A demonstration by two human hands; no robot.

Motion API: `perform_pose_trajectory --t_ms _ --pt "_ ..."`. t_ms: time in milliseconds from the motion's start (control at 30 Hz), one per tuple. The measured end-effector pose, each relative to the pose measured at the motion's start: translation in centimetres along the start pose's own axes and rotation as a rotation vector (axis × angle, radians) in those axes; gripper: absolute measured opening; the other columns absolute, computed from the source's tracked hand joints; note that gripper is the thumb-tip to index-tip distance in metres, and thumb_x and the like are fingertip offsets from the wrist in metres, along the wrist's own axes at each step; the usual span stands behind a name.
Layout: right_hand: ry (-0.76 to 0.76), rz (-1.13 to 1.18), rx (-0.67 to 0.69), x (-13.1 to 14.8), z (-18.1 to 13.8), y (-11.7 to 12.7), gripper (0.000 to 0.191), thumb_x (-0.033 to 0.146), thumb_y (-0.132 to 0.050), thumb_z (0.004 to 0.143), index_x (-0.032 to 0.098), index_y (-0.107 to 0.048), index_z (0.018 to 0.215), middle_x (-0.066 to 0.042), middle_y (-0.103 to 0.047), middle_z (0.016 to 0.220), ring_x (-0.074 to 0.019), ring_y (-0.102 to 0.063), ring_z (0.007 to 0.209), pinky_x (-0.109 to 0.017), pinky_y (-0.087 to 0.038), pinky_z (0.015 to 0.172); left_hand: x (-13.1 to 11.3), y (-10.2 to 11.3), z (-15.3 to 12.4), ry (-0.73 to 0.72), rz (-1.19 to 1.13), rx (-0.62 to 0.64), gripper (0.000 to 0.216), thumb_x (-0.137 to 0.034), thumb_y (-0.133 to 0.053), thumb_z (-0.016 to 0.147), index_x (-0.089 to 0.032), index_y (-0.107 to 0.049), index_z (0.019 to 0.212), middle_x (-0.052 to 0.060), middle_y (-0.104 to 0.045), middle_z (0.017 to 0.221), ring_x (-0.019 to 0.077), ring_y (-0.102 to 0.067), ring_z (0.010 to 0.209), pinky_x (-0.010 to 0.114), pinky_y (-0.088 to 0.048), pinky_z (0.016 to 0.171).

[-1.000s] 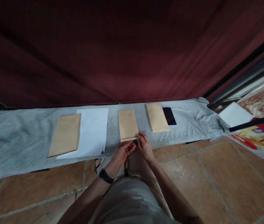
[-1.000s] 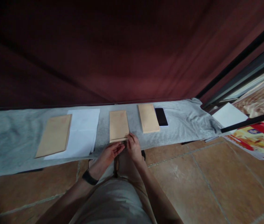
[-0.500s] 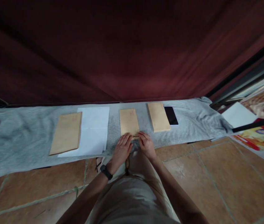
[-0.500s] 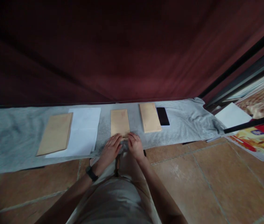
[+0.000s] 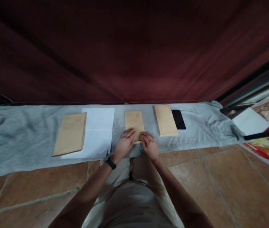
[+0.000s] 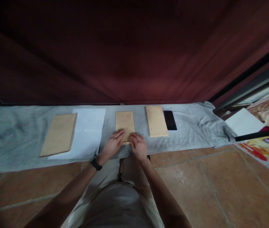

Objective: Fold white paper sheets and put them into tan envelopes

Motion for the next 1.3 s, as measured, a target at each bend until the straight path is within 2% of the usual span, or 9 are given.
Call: perform_pose_trajectory --t_ms 67,167,300,400,667,833,1067,1300 --pt "0.009 -0.026 0.005 0.2 0.0 0.0 0.035 0.017 -0.047 0.101 0.020 -0.064 0.131 -0.009 -0.067 0.134 -0.0233 -0.059 0.127 -0.044 -0.045 0.113 0.8 -0.3 1.6 0.011 0.065 0.007 0.046 -0.031 -0.036 0.105 -0.012 -0.053 0.144 0.014 -0.050 0.155 0.0254 -0.041 0.148 0.047 -0.037 0.121" --pt "0.017 -0.051 -0.002 0.5 0.0 0.0 0.036 0.016 -0.046 0.100 0.020 -0.063 0.132 -0.010 -0.066 0.134 -0.0233 -0.059 0.127 -0.044 -0.044 0.113 2.6 -0.8 4.2 0.067 0.150 0.024 0.059 -0.039 -0.038 0.104 -0.004 -0.041 0.152 0.020 -0.037 0.163 0.0290 -0.027 0.155 0.049 -0.028 0.126" --pt "0.032 -0.065 0.005 0.7 0.0 0.0 0.036 0.016 -0.046 0.100 0.019 -0.061 0.133 -0.010 -0.065 0.135 -0.0237 -0.058 0.127 -0.044 -0.044 0.113 4.5 -1.6 6.4 0.110 0.189 0.072 0.068 -0.047 -0.035 0.104 -0.001 -0.037 0.154 0.021 -0.032 0.164 0.0304 -0.025 0.156 0.047 -0.022 0.128" --pt "0.031 -0.069 0.014 0.7 0.0 0.0 0.036 0.016 -0.045 0.101 0.020 -0.060 0.133 -0.010 -0.065 0.135 -0.0239 -0.057 0.127 -0.044 -0.044 0.112 5.2 -2.2 6.8 0.111 0.202 0.090 0.070 -0.049 -0.034 0.104 -0.001 -0.035 0.156 0.020 -0.031 0.165 0.0300 -0.024 0.156 0.046 -0.020 0.128" --pt "0.017 -0.082 0.035 0.8 0.1 -0.1 0.037 0.017 -0.044 0.100 0.021 -0.059 0.134 -0.010 -0.064 0.135 -0.0236 -0.057 0.126 -0.044 -0.042 0.114 4.8 -2.4 5.7 0.000 0.220 0.124 0.065 -0.048 -0.031 0.105 -0.011 -0.034 0.159 0.015 -0.026 0.168 0.0277 -0.019 0.157 0.047 -0.017 0.129" --pt "0.021 -0.088 0.039 0.9 0.1 0.0 0.036 0.017 -0.044 0.100 0.019 -0.061 0.132 -0.010 -0.065 0.134 -0.0238 -0.057 0.127 -0.044 -0.041 0.113 3.8 -2.5 6.5 -0.072 0.198 0.160 0.062 -0.046 -0.029 0.106 -0.015 -0.035 0.159 0.009 -0.030 0.168 0.0237 -0.020 0.157 0.044 -0.015 0.130" --pt "0.003 -0.083 0.060 0.9 0.2 0.0 0.036 0.017 -0.045 0.100 0.020 -0.061 0.132 -0.010 -0.065 0.134 -0.0236 -0.057 0.127 -0.044 -0.041 0.114 3.6 -3.6 7.6 -0.099 0.139 0.162 0.064 -0.045 -0.033 0.105 -0.012 -0.032 0.159 0.012 -0.031 0.167 0.0232 -0.025 0.156 0.044 -0.016 0.129" --pt "-0.005 -0.090 0.065 1.2 0.4 0.2 0.033 0.020 -0.048 0.101 0.021 -0.061 0.132 -0.009 -0.066 0.134 -0.0236 -0.057 0.128 -0.044 -0.041 0.115 3.5 -3.8 9.9 -0.080 0.115 0.202 0.063 -0.045 -0.029 0.105 -0.011 -0.036 0.158 0.013 -0.033 0.166 0.0232 -0.028 0.155 0.043 -0.018 0.129"
Point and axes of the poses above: each hand's wrist, its own z-axis towards the middle knuckle, its own y-axis out of the back of the hand, x = y × z, the point moved 8 cm from there along z, towards the middle knuckle
